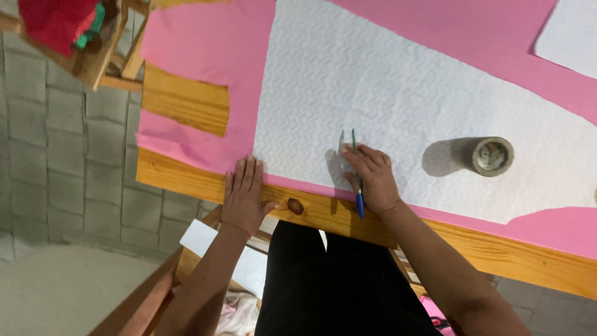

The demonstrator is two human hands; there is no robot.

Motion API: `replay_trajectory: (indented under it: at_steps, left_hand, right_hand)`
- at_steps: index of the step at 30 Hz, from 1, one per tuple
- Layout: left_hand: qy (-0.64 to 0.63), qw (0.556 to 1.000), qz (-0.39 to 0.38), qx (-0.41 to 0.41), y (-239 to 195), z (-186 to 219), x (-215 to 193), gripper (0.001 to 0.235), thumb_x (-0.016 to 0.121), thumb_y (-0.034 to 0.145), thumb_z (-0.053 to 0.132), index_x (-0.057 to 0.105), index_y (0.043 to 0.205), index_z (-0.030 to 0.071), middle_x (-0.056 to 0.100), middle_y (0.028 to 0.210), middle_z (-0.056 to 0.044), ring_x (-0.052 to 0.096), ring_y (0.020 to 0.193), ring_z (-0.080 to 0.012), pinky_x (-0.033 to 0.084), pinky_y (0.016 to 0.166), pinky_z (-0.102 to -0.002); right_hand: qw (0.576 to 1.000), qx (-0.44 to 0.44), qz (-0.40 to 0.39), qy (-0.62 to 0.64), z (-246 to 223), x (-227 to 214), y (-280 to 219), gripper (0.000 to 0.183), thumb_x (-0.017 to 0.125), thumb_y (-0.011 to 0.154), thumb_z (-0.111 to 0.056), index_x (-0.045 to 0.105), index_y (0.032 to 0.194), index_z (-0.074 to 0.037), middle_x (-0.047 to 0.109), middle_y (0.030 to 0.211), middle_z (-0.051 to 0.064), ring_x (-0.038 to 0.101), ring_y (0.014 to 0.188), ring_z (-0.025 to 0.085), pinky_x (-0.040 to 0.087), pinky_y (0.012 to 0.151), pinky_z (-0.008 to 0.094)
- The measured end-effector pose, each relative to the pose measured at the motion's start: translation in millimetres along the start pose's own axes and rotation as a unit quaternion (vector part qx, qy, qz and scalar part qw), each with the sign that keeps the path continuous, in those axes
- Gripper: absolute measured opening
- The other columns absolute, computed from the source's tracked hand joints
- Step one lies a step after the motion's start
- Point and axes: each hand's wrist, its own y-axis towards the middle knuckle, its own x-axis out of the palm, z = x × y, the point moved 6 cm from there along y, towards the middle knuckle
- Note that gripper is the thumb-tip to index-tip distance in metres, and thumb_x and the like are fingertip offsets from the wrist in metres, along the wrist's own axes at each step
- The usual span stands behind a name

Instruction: The person traces a pattern onto pink fabric using a pen and a white paper template, then uses a ruler to draw straight lines on the fabric. The person cuts the fabric along the traced lines using scissors.

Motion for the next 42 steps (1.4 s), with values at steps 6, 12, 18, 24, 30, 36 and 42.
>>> replay_trajectory:
  at_steps: [6, 12, 18, 24, 30, 36, 42]
  left_hand:
    - [-0.003, 0.999, -0.044, 0.001, 0.5, -1.7, -6.8, 0.128, 0.074, 0.101, 0.078, 0.012, 0.197, 0.02, 0.007, 0.205, -0.008, 0.006, 0.187, -0.0331, 0.004, 0.15, -0.064]
    - [0.017, 0.996, -0.076, 0.036, 4.9, -11.3, -23.0, 0.12, 0.073, 0.105, 0.077, 0.021, 0.195, 0.017, 0.02, 0.203, -0.011, 0.02, 0.185, -0.0339, 0.017, 0.149, -0.061]
    - [0.055, 0.986, -0.081, 0.133, 21.0, -27.7, -33.9, 0.099, 0.059, 0.113, 0.069, 0.035, 0.188, 0.01, 0.036, 0.195, -0.018, 0.034, 0.179, -0.0381, 0.028, 0.145, -0.056]
    - [0.086, 0.964, 0.01, 0.253, 39.9, -40.9, -41.3, 0.074, 0.073, 0.111, 0.052, 0.067, 0.167, 0.004, 0.067, 0.176, -0.021, 0.07, 0.154, -0.0373, 0.063, 0.118, -0.053]
    - [0.14, 0.945, 0.019, 0.295, 52.7, -39.6, -40.2, 0.063, 0.067, 0.114, 0.055, 0.076, 0.154, 0.006, 0.077, 0.164, -0.021, 0.083, 0.124, -0.0358, 0.069, 0.095, -0.047]
    - [0.154, 0.943, 0.012, 0.295, 52.5, -36.3, -44.0, 0.05, 0.067, 0.115, 0.049, 0.075, 0.146, 0.01, 0.076, 0.163, -0.019, 0.084, 0.104, -0.0349, 0.068, 0.082, -0.049]
    - [0.184, 0.951, -0.026, 0.246, 55.4, -38.9, -37.5, 0.064, 0.061, 0.114, 0.058, 0.071, 0.157, 0.012, 0.074, 0.167, -0.013, 0.084, 0.11, -0.0386, 0.069, 0.088, -0.053]
  right_hand:
    - [1.0, -0.007, -0.007, -0.024, 1.2, 0.7, 0.2, 0.062, 0.091, 0.106, -0.038, 0.076, 0.166, -0.031, 0.083, 0.155, -0.002, 0.07, 0.149, 0.027, 0.048, 0.122, 0.048]
    - [0.998, 0.035, -0.041, -0.025, -10.3, -9.3, 10.4, 0.055, 0.082, 0.109, -0.038, 0.074, 0.164, -0.031, 0.083, 0.154, 0.0, 0.069, 0.154, 0.027, 0.051, 0.123, 0.049]
    - [0.996, 0.058, -0.069, -0.001, -17.4, -5.4, 4.3, 0.049, 0.072, 0.116, -0.032, 0.074, 0.165, -0.023, 0.079, 0.165, 0.002, 0.065, 0.16, 0.033, 0.047, 0.116, 0.055]
    - [0.995, 0.09, -0.028, -0.021, -39.9, -0.9, -21.8, 0.047, 0.076, 0.118, -0.035, 0.072, 0.163, -0.021, 0.079, 0.162, 0.01, 0.067, 0.157, 0.036, 0.048, 0.121, 0.055]
    - [0.986, 0.158, 0.056, 0.003, -57.5, -25.0, -75.4, 0.045, 0.065, 0.127, -0.037, 0.067, 0.169, -0.021, 0.08, 0.164, 0.005, 0.07, 0.156, 0.035, 0.052, 0.123, 0.05]
    - [0.974, 0.191, 0.114, -0.031, -53.0, -35.4, -133.0, 0.051, 0.076, 0.122, -0.018, 0.063, 0.172, -0.02, 0.074, 0.172, 0.007, 0.074, 0.15, 0.039, 0.055, 0.123, 0.054]
    - [0.977, 0.195, 0.069, -0.054, -48.4, -56.8, -157.6, 0.044, 0.077, 0.119, -0.031, 0.073, 0.162, -0.02, 0.081, 0.161, 0.003, 0.073, 0.148, 0.034, 0.05, 0.12, 0.053]
